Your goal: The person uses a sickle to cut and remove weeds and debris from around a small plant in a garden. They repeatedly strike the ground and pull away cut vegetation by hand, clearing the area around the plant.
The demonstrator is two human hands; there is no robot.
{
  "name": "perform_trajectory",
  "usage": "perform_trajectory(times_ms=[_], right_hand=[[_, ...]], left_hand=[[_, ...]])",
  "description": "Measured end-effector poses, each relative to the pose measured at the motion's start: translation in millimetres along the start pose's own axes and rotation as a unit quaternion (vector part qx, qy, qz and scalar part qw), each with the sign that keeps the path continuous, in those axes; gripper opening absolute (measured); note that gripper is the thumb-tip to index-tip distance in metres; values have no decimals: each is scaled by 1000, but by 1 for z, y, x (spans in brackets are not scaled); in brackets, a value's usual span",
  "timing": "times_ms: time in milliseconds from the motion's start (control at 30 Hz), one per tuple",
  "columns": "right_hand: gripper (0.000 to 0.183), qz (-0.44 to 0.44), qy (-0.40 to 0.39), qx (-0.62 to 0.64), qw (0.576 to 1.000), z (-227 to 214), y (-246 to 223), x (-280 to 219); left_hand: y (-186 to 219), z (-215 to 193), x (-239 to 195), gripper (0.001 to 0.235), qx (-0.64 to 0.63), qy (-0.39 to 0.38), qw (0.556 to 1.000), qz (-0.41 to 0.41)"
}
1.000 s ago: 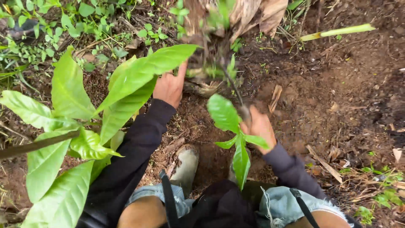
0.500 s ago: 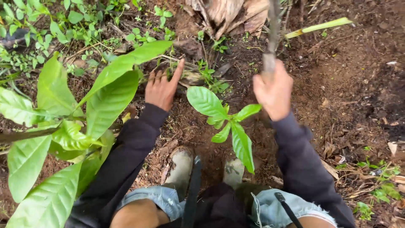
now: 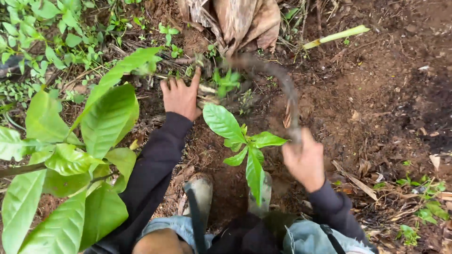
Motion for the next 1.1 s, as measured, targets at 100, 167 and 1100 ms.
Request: perform_trajectory(times_ms=[100,167,1100], right_hand=[[18,-101,111,37,988,-17,-68,86],[21,-147,116,71,980,5,-101,140],[50,-82,-91,84,989,96,-2,42]], left_hand=[[7,15,9,109,20,-10,1000,1],[5,16,3,109,23,25,999,16],[58,52,20,23,-50,283,932,219]])
Point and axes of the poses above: each hand's wrist, its own x-axis towards the middle knuckle, its own z-axis out of the palm, y = z × x, the point moved 6 cm from there along x, towards the middle knuckle, and after that the axes turned 7 degrees about -x, right-handed, at the moved point
